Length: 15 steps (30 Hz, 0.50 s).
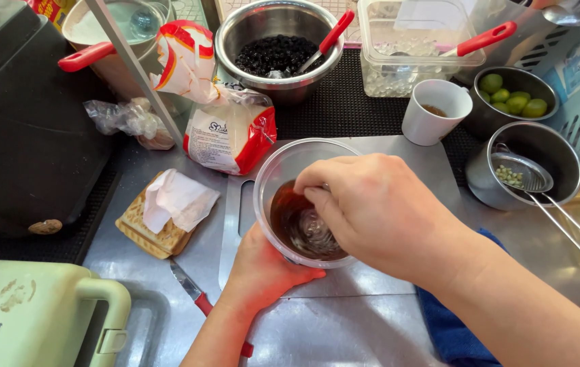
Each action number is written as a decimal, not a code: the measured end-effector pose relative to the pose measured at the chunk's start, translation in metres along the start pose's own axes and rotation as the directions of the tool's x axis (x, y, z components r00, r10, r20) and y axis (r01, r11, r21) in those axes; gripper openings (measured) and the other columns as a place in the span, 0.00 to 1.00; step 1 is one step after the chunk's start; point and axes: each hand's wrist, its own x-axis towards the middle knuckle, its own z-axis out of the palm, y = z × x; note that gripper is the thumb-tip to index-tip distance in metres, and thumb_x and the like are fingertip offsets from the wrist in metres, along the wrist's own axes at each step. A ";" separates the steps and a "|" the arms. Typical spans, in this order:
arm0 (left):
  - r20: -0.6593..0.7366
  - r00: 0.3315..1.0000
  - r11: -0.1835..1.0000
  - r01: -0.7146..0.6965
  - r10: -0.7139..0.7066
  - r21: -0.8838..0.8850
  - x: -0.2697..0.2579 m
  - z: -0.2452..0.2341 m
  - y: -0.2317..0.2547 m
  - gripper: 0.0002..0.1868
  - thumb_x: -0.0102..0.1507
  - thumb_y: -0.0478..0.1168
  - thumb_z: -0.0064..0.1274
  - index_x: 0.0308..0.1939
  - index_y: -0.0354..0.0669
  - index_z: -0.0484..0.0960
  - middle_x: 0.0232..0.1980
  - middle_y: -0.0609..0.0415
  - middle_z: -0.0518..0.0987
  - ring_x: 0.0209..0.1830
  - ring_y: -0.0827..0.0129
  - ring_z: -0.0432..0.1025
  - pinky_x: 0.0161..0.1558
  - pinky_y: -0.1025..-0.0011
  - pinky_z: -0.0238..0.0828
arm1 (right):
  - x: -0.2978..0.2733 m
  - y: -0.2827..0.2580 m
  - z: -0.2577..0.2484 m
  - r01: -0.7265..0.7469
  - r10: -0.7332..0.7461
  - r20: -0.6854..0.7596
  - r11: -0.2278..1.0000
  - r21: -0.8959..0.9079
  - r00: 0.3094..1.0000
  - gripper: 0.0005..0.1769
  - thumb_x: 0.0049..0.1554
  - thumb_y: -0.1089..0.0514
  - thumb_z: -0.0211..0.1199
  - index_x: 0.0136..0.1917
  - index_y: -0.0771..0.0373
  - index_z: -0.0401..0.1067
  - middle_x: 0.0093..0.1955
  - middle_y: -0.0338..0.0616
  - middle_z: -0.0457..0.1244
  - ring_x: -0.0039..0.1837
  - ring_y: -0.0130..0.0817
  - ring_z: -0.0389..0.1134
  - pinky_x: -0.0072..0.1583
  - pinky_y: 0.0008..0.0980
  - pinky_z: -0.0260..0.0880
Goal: Preparing a toasted sandwich and a cup of grass jelly drink at a street food stall.
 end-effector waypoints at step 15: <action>0.020 1.000 1.000 0.009 -0.009 0.000 -0.001 -0.001 -0.006 0.55 0.34 0.31 0.76 0.66 0.48 0.71 0.60 0.60 0.81 0.62 0.70 0.76 0.61 0.70 0.75 | 0.001 0.003 0.004 -0.134 0.126 0.058 0.980 0.149 0.990 0.11 0.58 0.58 0.60 0.52 0.59 0.79 0.40 0.42 0.74 0.42 0.35 0.75 0.46 0.32 0.76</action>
